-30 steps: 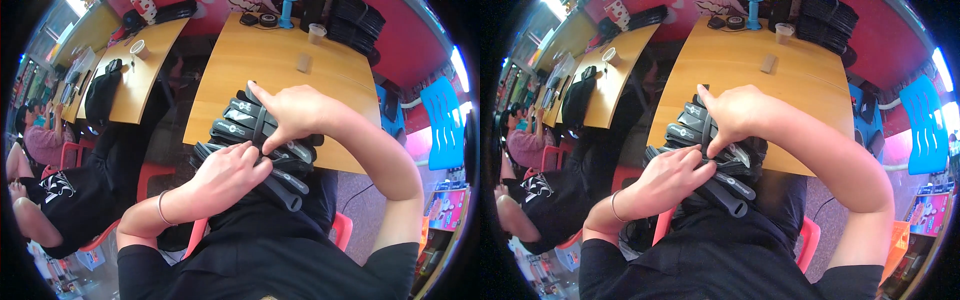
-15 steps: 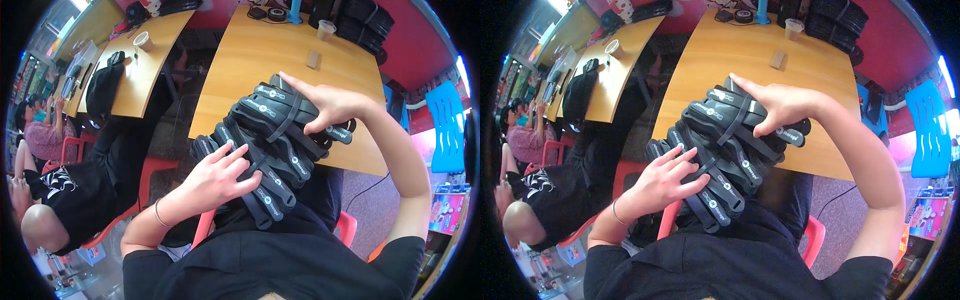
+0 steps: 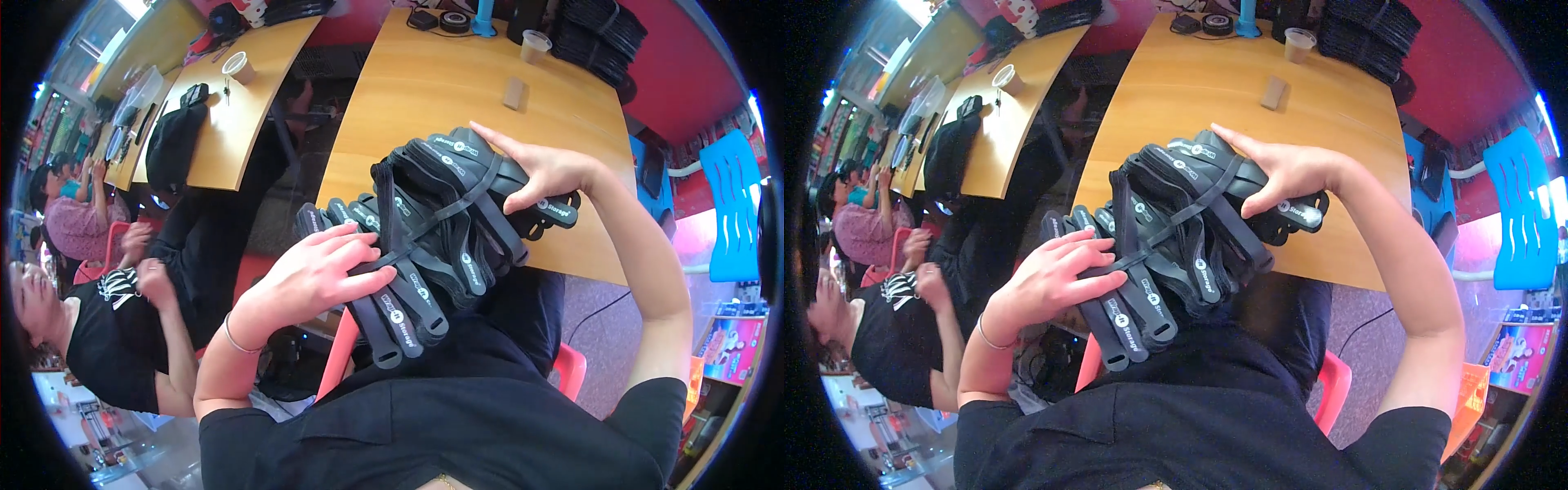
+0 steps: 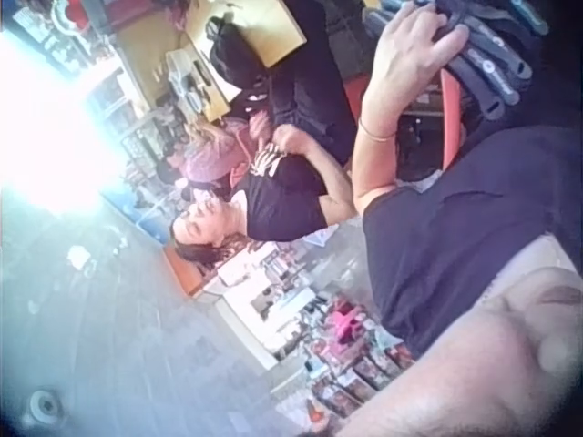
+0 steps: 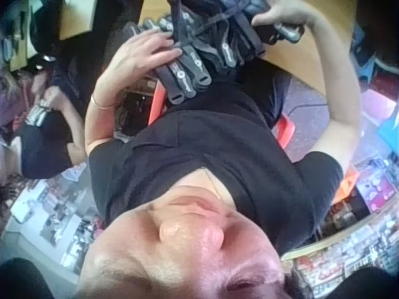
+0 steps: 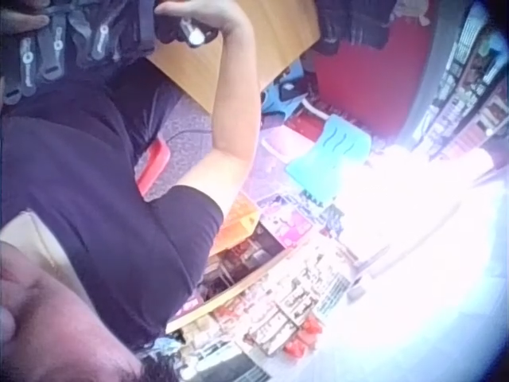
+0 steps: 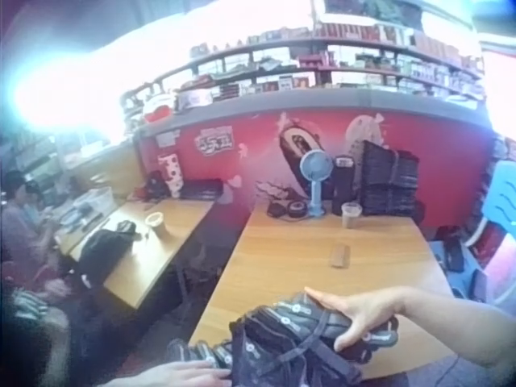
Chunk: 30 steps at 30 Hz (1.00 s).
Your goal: Inspecting and organizing tactical mechanical tourniquets on a wooden table.
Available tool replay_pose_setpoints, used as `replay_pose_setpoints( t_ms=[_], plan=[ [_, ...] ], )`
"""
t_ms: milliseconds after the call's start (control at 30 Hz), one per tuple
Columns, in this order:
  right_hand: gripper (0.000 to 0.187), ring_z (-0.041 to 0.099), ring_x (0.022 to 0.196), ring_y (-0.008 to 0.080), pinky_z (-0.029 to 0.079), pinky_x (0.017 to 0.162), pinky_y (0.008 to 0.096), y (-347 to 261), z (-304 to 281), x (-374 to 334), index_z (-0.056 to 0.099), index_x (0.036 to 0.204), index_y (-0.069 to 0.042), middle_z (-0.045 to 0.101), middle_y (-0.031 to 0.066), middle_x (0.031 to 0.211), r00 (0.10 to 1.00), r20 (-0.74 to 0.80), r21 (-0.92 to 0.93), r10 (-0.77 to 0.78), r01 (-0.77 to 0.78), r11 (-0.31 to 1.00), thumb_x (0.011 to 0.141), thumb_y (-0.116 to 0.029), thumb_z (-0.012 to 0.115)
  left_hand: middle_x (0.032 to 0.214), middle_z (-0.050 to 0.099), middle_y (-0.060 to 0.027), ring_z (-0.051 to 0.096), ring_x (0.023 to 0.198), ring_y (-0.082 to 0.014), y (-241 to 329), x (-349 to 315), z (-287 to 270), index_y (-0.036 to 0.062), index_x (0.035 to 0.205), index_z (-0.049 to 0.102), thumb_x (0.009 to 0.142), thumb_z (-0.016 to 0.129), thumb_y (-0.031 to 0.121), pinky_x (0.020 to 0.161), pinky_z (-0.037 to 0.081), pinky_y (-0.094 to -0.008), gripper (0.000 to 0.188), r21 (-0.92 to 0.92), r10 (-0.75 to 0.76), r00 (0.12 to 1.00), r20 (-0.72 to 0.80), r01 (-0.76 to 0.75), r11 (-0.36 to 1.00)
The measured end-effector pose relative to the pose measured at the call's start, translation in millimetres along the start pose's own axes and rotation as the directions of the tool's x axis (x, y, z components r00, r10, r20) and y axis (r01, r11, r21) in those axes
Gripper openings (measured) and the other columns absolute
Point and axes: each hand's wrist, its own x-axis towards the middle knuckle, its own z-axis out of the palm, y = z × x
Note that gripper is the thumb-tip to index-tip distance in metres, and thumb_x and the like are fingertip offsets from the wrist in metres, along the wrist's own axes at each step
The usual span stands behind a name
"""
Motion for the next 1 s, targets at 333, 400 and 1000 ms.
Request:
replay_pose_setpoints(
  t_ms=[333, 400, 1000],
  plan=[
    [0.096, 0.059, 0.105, 0.0392, 0.050, 0.088, 0.0413, -109, 48, 30, 0.028, 0.138, 0.013, 0.047, 0.0340, 0.126, 0.943, -0.218, -0.729, 0.251, -0.329, 0.600, 0.081, -0.056, 0.062, 0.110, 0.056, -0.0116, 0.056, 0.110, -0.0297, -11, 57, -19, 0.0143, 0.106, 0.058, 0.059, 0.075, 0.016, 0.088, 0.049, -0.0413, 0.050, -0.031, 0.164, 0.970, 0.181, -0.161, 0.986],
    [0.096, 0.060, 0.103, 0.0385, 0.051, 0.086, 0.0409, -113, 55, 36, 0.028, 0.138, 0.013, 0.047, 0.0355, 0.125, 0.933, -0.234, -0.786, 0.274, -0.348, 0.512, 0.080, -0.055, 0.063, 0.100, 0.060, -0.0112, 0.061, 0.091, -0.0283, -9, 70, -31, 0.0137, 0.109, 0.059, 0.057, 0.076, 0.016, 0.075, 0.050, -0.0404, 0.055, -0.043, 0.126, 0.925, 0.358, -0.119, 0.992],
    [0.113, 0.038, 0.129, 0.0473, 0.034, 0.108, 0.0453, -49, 47, 21, 0.018, 0.150, -0.010, 0.010, 0.0348, 0.150, 0.941, -0.203, -0.413, 0.271, -0.333, 0.848, 0.067, -0.063, 0.072, 0.107, 0.056, -0.0156, 0.055, 0.108, -0.0332, -11, 64, -20, 0.0032, 0.116, 0.053, 0.055, 0.080, 0.010, 0.094, 0.046, -0.0397, 0.066, -0.008, 0.073, 0.940, 0.332, -0.074, 0.997]
  ],
)
